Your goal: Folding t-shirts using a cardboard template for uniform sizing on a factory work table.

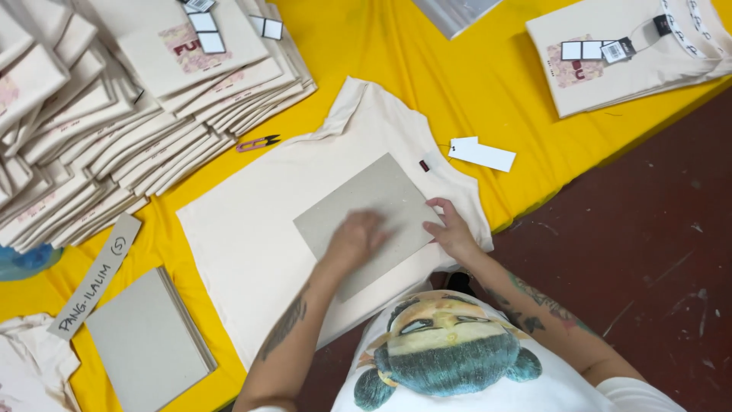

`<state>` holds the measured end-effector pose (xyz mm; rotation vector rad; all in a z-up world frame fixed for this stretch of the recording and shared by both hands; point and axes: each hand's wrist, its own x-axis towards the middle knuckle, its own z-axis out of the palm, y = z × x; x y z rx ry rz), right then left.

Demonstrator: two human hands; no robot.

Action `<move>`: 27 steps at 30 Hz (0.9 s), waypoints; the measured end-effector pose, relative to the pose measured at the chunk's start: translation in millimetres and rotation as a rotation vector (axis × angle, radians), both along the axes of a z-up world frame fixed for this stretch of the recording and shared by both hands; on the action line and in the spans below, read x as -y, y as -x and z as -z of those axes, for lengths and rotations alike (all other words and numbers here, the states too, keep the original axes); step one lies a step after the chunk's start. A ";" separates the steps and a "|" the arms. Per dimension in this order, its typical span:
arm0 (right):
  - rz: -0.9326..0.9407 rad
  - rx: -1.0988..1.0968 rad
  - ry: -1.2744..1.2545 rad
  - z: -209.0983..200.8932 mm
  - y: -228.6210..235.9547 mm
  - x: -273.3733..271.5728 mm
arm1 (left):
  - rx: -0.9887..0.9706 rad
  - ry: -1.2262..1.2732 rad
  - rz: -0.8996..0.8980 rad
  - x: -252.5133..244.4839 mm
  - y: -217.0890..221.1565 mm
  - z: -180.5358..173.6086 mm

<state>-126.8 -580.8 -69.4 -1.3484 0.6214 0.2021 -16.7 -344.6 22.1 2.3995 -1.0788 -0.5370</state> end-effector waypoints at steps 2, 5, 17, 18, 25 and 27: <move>-0.015 -0.013 0.033 -42.8 6.4 4.0 | 0.062 -0.028 -0.088 23.9 -49.7 15.0; -0.001 -0.022 0.068 -68.7 7.7 17.3 | -0.024 -0.078 -0.242 61.1 -100.9 12.8; 0.035 0.236 1.088 -48.9 20.8 41.6 | -0.111 0.016 -0.274 153.1 -153.8 61.2; -0.016 0.381 1.377 -41.4 22.5 39.7 | -0.111 0.028 -0.269 152.3 -153.9 57.7; -0.273 0.676 1.364 -32.9 -35.0 7.0 | -0.209 0.011 -0.255 154.5 -155.2 35.0; -0.407 0.607 1.346 -27.8 -55.2 4.5 | -0.203 -0.001 -0.258 153.6 -156.4 38.9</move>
